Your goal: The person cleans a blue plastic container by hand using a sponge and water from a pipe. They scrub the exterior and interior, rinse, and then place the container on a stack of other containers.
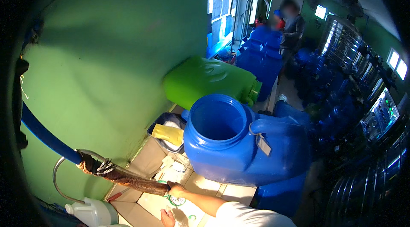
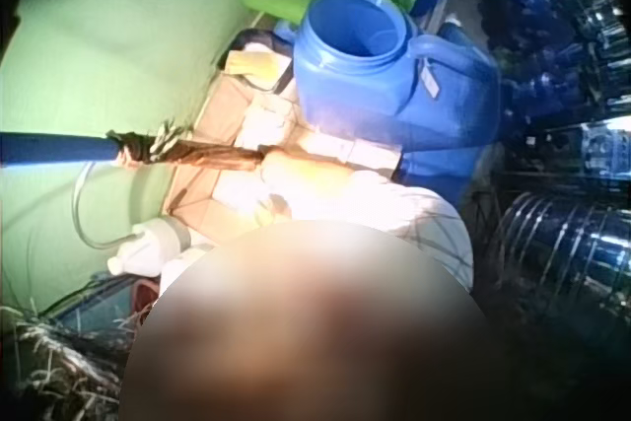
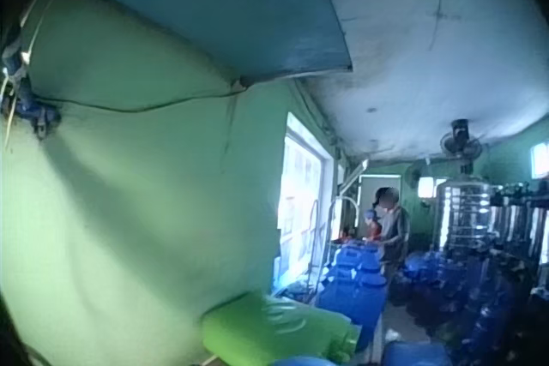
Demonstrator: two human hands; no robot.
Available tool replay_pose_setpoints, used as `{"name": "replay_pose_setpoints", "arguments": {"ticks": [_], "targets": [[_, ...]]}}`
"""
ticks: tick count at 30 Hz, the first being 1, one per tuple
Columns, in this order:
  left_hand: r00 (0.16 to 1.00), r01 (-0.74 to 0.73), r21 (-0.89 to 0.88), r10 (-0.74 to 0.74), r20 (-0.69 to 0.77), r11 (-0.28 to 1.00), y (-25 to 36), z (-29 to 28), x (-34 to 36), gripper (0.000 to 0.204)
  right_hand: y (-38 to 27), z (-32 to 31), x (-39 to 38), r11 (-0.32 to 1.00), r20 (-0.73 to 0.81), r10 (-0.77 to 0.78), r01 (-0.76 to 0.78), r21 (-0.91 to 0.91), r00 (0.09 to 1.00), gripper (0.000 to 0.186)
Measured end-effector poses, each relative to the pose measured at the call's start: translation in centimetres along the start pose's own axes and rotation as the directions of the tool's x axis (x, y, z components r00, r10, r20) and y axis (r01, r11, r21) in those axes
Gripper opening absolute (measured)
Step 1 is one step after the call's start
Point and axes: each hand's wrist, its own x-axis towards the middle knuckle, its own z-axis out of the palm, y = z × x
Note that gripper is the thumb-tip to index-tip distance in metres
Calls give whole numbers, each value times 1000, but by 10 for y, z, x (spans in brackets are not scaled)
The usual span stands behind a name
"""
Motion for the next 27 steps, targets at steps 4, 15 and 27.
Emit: {"name": "replay_pose_setpoints", "arguments": {"ticks": [4, 15, 27], "targets": [[987, -94, 119, 76, 144, 988, 22, 36, 47, 15, 13, -28, -61, 993, 86, -48, 57, -106, 995, 30], [985, -89, 197, 57, 165, 976, 68, 76, 86, 23, 29, -69, -178, 858, 60, -293, 291, -424, 954, 40], [968, -237, -263, 250, 13, 935, 161, -74, -4, 30, -131, -198, -258, 251, 77, -910, 689, -680, 407, 47]]}}
